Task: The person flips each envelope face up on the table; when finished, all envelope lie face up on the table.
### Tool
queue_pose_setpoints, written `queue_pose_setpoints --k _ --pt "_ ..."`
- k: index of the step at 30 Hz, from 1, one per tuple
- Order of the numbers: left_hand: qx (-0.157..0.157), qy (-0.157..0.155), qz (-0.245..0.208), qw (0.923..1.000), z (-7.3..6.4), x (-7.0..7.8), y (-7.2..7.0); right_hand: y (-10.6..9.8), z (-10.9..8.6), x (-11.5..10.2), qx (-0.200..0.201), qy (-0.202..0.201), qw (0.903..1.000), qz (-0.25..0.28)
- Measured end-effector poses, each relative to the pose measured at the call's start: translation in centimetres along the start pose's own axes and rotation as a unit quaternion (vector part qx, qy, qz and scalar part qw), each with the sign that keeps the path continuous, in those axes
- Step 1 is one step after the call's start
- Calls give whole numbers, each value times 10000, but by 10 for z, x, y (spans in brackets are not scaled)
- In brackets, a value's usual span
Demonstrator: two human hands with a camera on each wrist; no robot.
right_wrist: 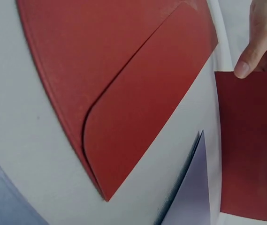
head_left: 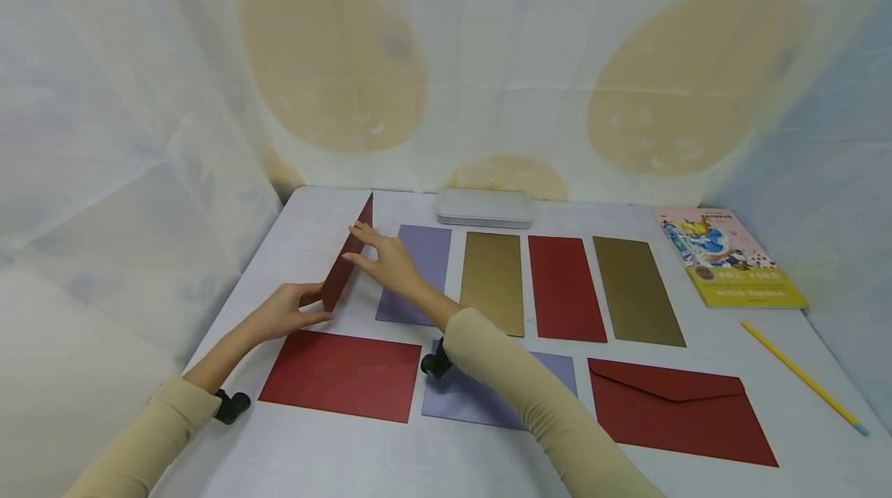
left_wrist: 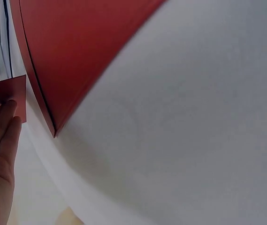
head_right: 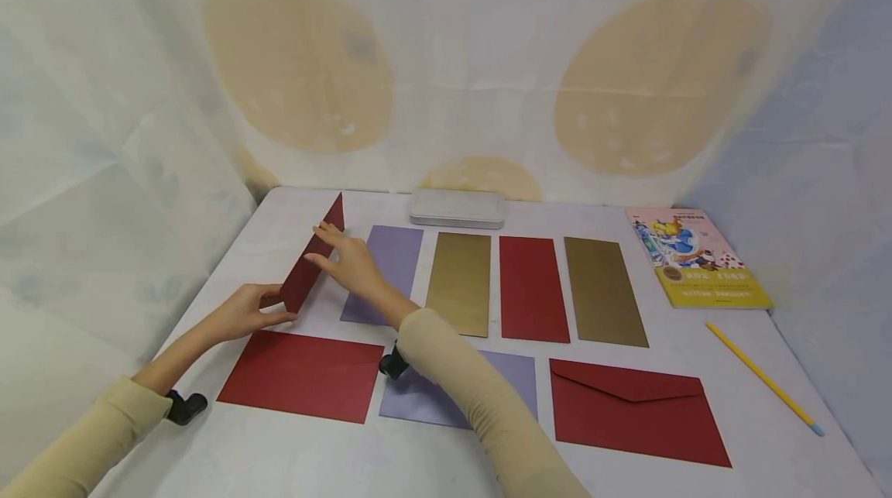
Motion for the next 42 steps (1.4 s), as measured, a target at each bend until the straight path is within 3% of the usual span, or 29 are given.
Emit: queue_pose_setpoints --k 4,8,15,19,23,30,36,42 --pt "142 -18 45 9999 -4 -2 -1 2 2 -5 -118 -249 9991 -317" --pt "582 233 361 9974 -12 7 -11 6 4 -8 -276 -394 9971 -598" --pt "1514 853 1094 9787 -28 39 -33 7 6 -9 -391 -395 9967 -587" --pt "1585 1216 1291 9713 -31 53 -38 10 7 -7 -516 -329 9964 -595" --pt "1564 1407 1415 9673 -31 57 -38 15 6 -4 -684 -294 9956 -576" --pt "1799 1224 1437 9654 -35 47 -42 24 1 -5 -1009 -271 9936 -426" --pt "1856 763 1120 9732 -35 31 -48 40 -8 -4 -1518 -179 9881 -188" --pt "1864 506 782 9781 -36 18 -56 54 -21 -4 -1966 -206 9800 -214"
Point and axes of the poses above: each hand's wrist, its own z-axis towards the middle knuckle, its own y-axis out of the palm, x = y × z, the point moved 8 cm from there along z, towards the middle knuckle, and after that the axes turned 7 degrees about -y, right-handed, at the moved point
